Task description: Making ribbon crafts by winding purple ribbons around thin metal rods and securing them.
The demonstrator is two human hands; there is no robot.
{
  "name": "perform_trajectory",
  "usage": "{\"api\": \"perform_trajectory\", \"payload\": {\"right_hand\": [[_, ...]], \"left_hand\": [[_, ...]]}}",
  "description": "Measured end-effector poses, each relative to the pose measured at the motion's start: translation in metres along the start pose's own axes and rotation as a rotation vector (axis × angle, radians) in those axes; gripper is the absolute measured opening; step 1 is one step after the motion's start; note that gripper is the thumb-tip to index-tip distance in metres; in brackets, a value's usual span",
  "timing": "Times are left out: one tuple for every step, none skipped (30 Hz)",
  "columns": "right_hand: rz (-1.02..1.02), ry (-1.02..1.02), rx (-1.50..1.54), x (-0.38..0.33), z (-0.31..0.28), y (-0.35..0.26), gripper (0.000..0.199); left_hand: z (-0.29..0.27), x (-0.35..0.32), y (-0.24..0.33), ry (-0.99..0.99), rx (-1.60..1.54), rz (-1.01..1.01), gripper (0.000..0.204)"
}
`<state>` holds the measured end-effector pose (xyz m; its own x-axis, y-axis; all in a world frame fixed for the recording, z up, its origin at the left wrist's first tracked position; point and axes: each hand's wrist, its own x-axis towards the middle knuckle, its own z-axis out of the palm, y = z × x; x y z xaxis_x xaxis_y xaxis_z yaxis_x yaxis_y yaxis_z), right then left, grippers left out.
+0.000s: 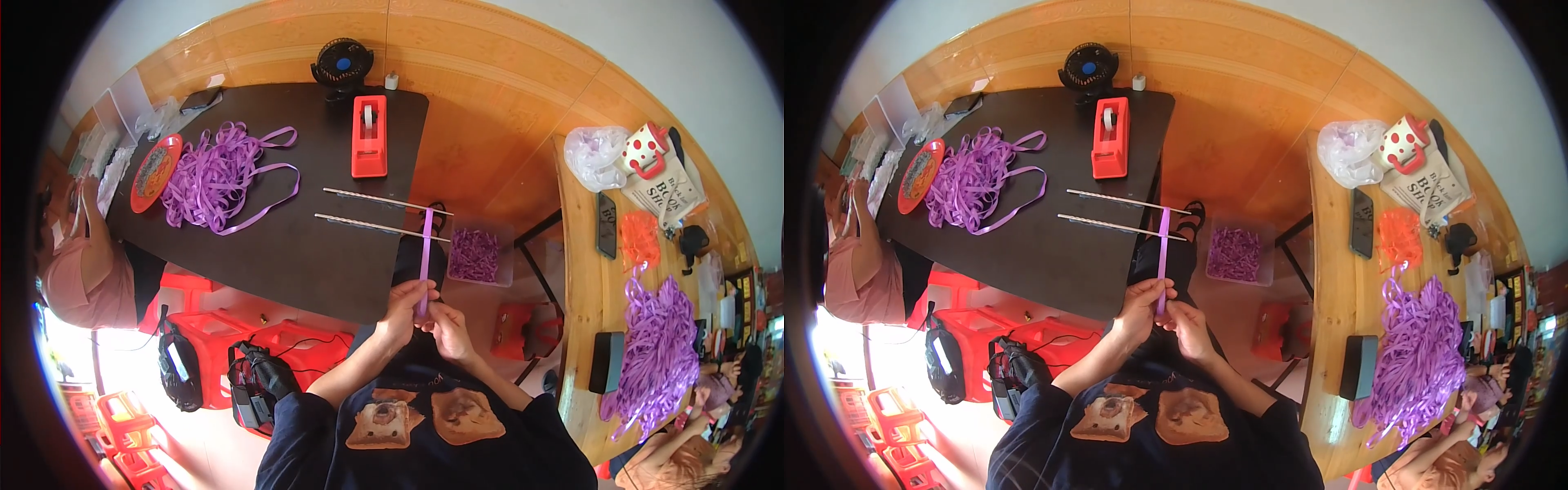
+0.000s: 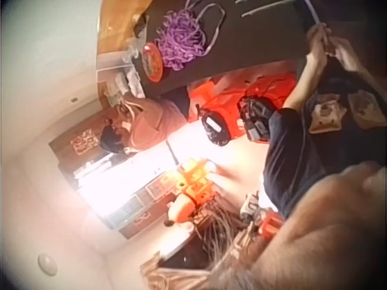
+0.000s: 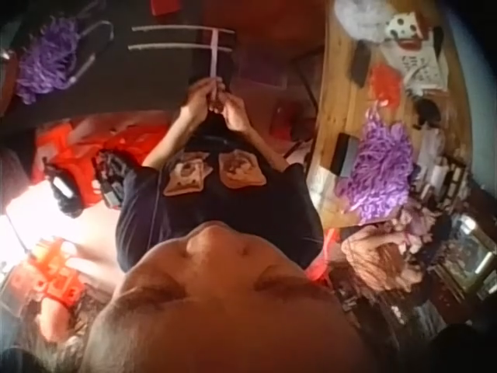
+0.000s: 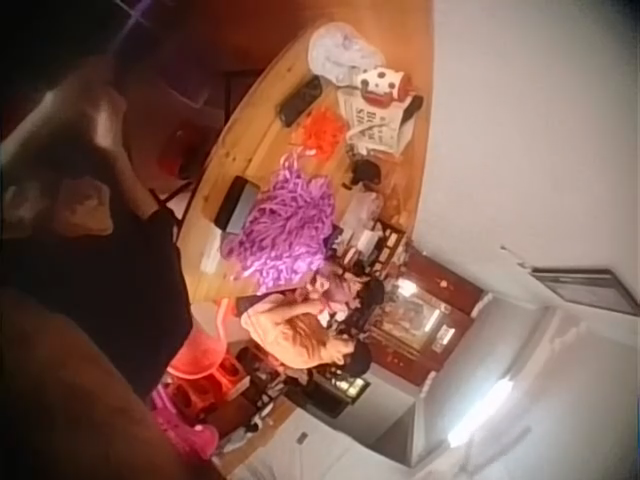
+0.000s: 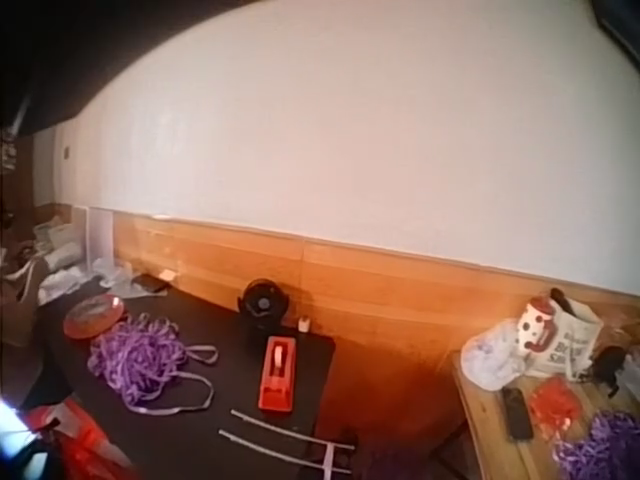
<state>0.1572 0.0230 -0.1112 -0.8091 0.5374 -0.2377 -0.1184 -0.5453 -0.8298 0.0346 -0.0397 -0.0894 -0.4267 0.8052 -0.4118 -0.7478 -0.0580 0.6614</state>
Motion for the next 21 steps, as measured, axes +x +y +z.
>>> {"api": "perform_trajectory", "payload": {"right_hand": [[0.018,0.002,0.058,-0.0003,0.0006,-0.0012,0.023],[0.035,0.005,0.116,-0.0003,0.0004,-0.0023,0.025],[0.033,0.007,0.116,0.0000,-0.0006,-0.0016,0.025],[0.000,-0.017,0.087,0.0003,-0.0021,0.0005,0.024],[-0.032,-0.043,0.057,0.0008,-0.0026,0.0023,0.024],[-0.033,-0.045,0.057,0.0011,-0.0028,0.0045,0.024],[-0.022,-0.035,0.029,0.0014,-0.0027,0.0069,0.024],[-0.012,-0.022,0.002,0.0016,-0.0022,0.0075,0.024],[-0.013,-0.023,0.002,0.0012,-0.0023,0.0076,0.024],[-0.009,-0.022,0.029,0.0007,-0.0025,0.0074,0.023],[-0.004,-0.021,0.057,0.0000,-0.0019,0.0066,0.021],[-0.005,-0.021,0.057,0.0000,-0.0013,0.0057,0.021],[0.003,-0.017,0.086,0.0000,-0.0006,0.0047,0.020],[0.012,-0.014,0.115,-0.0003,0.0005,0.0035,0.019],[0.012,-0.015,0.115,-0.0006,0.0019,0.0025,0.019],[0.024,0.001,0.092,-0.0008,0.0037,0.0016,0.017],[0.035,0.017,0.068,-0.0002,0.0047,0.0011,0.015],[0.033,0.017,0.068,0.0003,0.0047,0.0017,0.015],[0.014,0.008,0.060,0.0006,0.0042,0.0031,0.013],[-0.004,-0.001,0.051,0.0006,0.0036,0.0046,0.011],[-0.005,-0.003,0.050,0.0009,0.0029,0.0062,0.011]], "left_hand": [[-0.0014,0.0000,0.0004,-0.028,-0.011,-0.014,0.021],[0.0003,-0.0004,0.0014,-0.030,-0.011,-0.015,0.021],[0.0030,-0.0019,0.0034,-0.025,-0.023,-0.024,0.021],[0.0049,-0.0025,0.0043,-0.019,-0.036,-0.033,0.021],[0.0050,-0.0015,0.0028,-0.019,-0.036,-0.031,0.021],[0.0047,0.0001,-0.0001,0.014,-0.023,-0.018,0.022],[0.0045,0.0005,-0.0018,0.047,-0.010,-0.005,0.022],[0.0049,0.0005,-0.0018,0.045,-0.009,-0.004,0.022],[0.0053,0.0003,-0.0015,0.050,-0.011,-0.009,0.022],[0.0056,0.0002,-0.0011,0.055,-0.013,-0.015,0.022],[0.0049,-0.0004,-0.0003,0.055,-0.012,-0.014,0.022],[0.0034,-0.0010,0.0010,0.030,-0.005,-0.020,0.022],[0.0028,-0.0012,0.0018,0.004,0.002,-0.027,0.022],[0.0035,-0.0017,0.0016,0.005,0.002,-0.025,0.022],[0.0048,-0.0019,0.0012,0.023,0.001,-0.015,0.022],[0.0055,-0.0021,0.0010,0.041,0.000,-0.005,0.022],[0.0056,-0.0019,0.0009,0.039,0.000,-0.004,0.022],[0.0055,-0.0017,0.0006,0.037,-0.009,-0.009,0.023],[0.0053,-0.0016,0.0003,0.035,-0.018,-0.014,0.023],[0.0051,-0.0016,-0.0002,0.035,-0.018,-0.013,0.023],[0.0047,-0.0016,-0.0006,0.034,-0.026,-0.007,0.023]]}}
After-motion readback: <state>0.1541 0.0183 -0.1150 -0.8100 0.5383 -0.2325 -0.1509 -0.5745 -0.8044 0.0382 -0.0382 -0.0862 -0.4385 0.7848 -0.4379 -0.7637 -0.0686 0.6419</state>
